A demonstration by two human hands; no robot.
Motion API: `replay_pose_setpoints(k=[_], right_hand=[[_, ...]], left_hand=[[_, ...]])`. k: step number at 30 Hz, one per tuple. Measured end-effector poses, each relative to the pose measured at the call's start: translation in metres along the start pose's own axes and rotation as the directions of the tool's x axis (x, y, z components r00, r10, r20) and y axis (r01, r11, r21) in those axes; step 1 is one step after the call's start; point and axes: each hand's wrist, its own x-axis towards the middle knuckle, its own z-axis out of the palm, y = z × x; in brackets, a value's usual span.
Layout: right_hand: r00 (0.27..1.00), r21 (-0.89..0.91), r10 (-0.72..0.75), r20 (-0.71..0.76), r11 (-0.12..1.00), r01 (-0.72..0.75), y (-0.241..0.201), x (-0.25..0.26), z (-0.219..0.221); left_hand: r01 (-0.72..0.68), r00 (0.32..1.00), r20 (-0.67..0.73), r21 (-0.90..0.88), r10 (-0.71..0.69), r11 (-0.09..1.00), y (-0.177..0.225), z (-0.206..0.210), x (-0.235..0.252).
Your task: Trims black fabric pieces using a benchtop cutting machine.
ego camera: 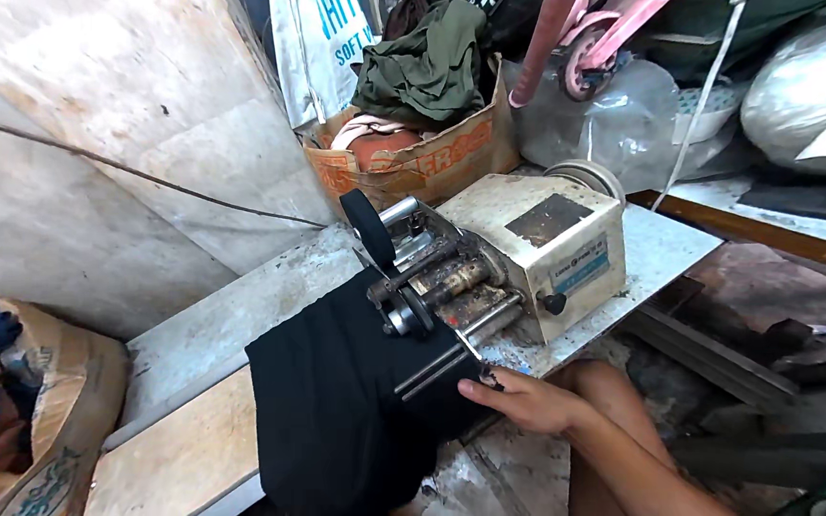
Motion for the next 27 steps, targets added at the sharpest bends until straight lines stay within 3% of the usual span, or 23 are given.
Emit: replay_pose_setpoints(k=[2,4,6,8,9,10,12,14,16,17,19,21,23,25,27], right_hand=[[1.000,-0.006,0.006,0.004,1.000,-0.006,-0.001,0.000,0.001],[1.000,-0.007,0.007,0.000,1.000,-0.007,0.000,0.000,0.002],[1.000,0.003,0.001,0.004,1.000,-0.001,0.001,0.000,0.001],[1.000,0.009,-0.003,0.005,1.000,0.003,0.002,0.000,0.001],[1.000,0.005,-0.007,0.001,1.000,0.007,0.002,0.000,0.001],[1.000,0.001,-0.008,-0.003,1.000,0.008,0.001,0.000,0.002],[1.000,-0.005,0.000,-0.007,1.000,0.000,0.001,0.000,0.002],[1.000,-0.020,0.012,-0.002,1.000,-0.012,0.001,0.000,0.002],[1.000,-0.031,0.013,0.003,0.999,-0.013,0.002,0.000,0.002],[1.000,-0.028,0.010,0.004,1.000,-0.010,0.002,0.000,0.002],[1.000,-0.002,-0.003,-0.004,1.000,0.003,0.001,0.001,0.004],[0.999,0.035,-0.033,-0.014,0.999,0.034,0.002,0.003,0.005],[0.999,0.052,-0.034,-0.014,0.998,0.035,0.003,0.003,0.006],[1.000,0.045,-0.004,-0.029,0.999,0.006,-0.001,0.003,0.008],[0.999,0.042,0.010,-0.053,0.999,-0.008,-0.005,0.003,0.011]], left_hand=[[0.002,0.995,-0.100,-0.021,-0.004,1.000,0.008,0.013,0.013],[0.136,0.972,-0.210,0.150,-0.103,0.979,0.020,0.038,0.020],[0.127,0.987,-0.120,0.156,-0.109,0.980,0.021,0.038,0.017],[-0.042,0.999,0.036,0.017,0.041,0.999,0.005,0.003,0.009],[-0.060,0.998,0.013,0.007,0.060,0.998,0.004,0.000,0.011],[-0.017,0.995,-0.097,0.049,0.021,0.999,0.014,0.014,0.018],[0.141,0.968,-0.235,0.215,-0.089,0.966,0.027,0.039,0.024],[0.119,0.986,-0.138,0.208,-0.091,0.971,0.022,0.027,0.014],[-0.053,0.998,0.029,0.033,0.052,0.998,0.005,-0.010,0.006],[-0.054,0.998,0.012,0.024,0.054,0.998,0.007,-0.009,0.009],[0.087,0.982,-0.179,0.130,-0.062,0.988,0.026,0.025,0.022],[0.136,0.977,-0.184,0.146,-0.108,0.980,0.029,0.037,0.024],[0.070,0.989,-0.136,0.045,-0.063,0.997,0.025,0.029,0.024],[0.076,0.969,-0.242,0.058,-0.060,0.995,0.020,0.034,0.029],[0.168,0.935,-0.336,0.142,-0.112,0.975,0.010,0.054,0.034]])
